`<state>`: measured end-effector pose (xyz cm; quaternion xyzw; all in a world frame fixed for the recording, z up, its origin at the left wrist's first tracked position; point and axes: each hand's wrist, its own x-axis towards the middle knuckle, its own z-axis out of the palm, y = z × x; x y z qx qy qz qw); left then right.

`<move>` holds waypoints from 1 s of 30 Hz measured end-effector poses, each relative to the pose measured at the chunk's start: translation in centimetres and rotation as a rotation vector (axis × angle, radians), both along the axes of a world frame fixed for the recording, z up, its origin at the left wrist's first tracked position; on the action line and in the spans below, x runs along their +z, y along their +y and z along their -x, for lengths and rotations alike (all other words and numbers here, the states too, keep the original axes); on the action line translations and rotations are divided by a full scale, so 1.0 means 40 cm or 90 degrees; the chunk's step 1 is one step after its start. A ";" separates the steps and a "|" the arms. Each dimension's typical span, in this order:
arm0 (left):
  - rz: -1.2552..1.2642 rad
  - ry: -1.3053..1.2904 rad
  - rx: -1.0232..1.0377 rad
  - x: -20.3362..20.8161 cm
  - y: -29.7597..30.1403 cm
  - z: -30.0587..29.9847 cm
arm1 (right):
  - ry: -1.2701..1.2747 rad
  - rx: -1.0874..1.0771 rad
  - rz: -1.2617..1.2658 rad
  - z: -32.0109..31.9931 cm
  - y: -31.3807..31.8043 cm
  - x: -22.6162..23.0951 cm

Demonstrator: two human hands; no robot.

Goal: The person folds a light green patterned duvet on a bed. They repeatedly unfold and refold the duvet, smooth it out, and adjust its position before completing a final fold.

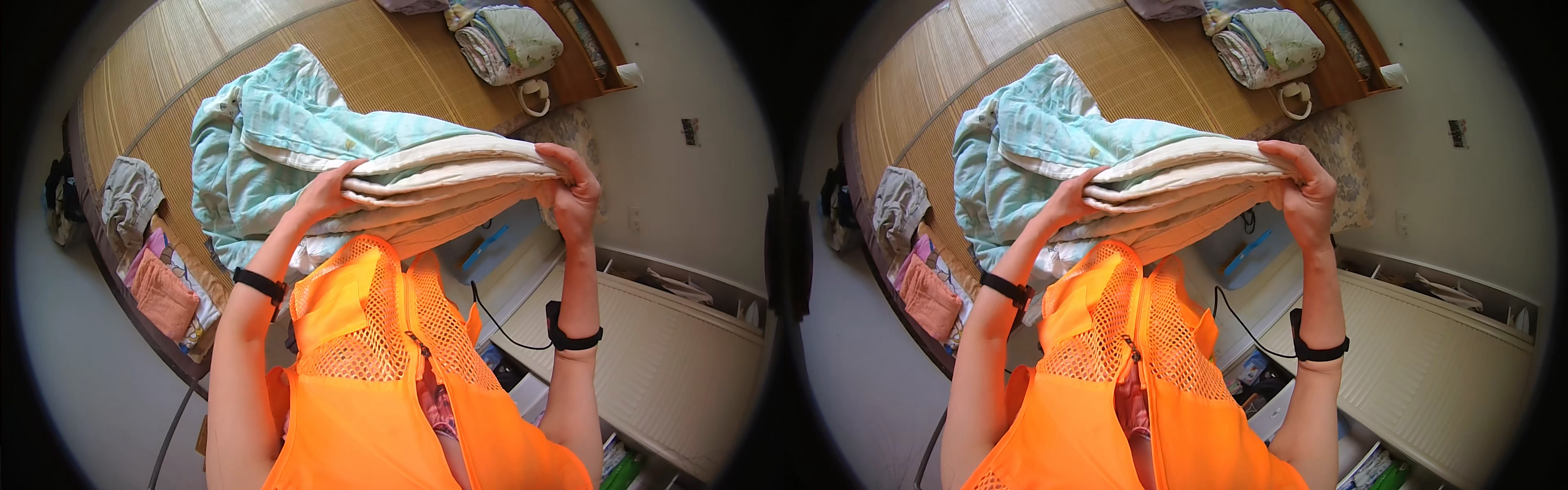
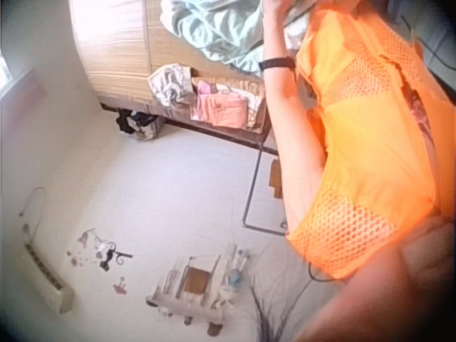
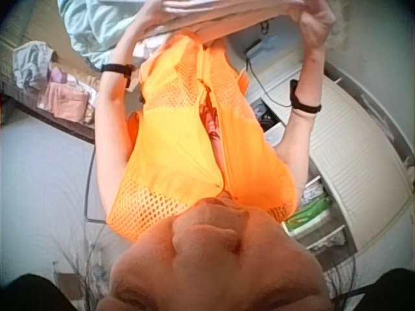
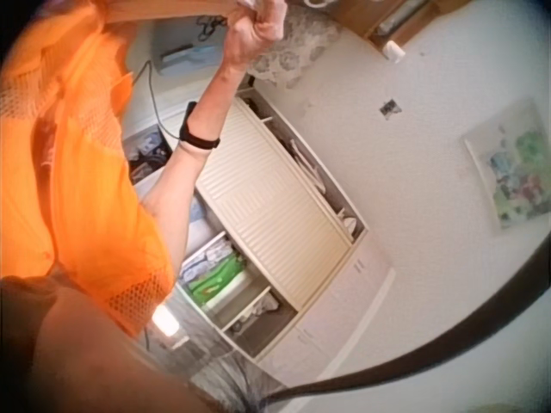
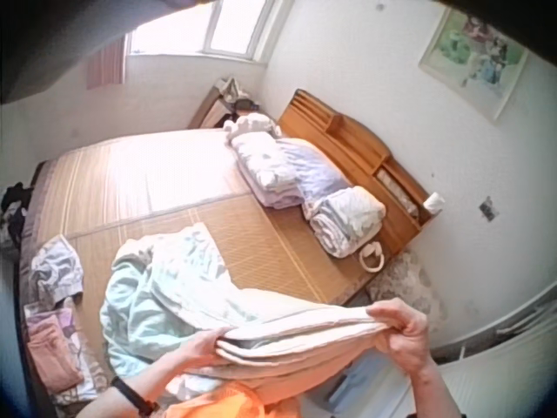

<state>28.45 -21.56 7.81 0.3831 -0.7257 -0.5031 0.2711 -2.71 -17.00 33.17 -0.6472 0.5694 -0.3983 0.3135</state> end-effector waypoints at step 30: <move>0.162 -0.201 0.160 -0.129 0.075 0.075 | -0.014 -0.016 0.068 -0.018 0.058 0.007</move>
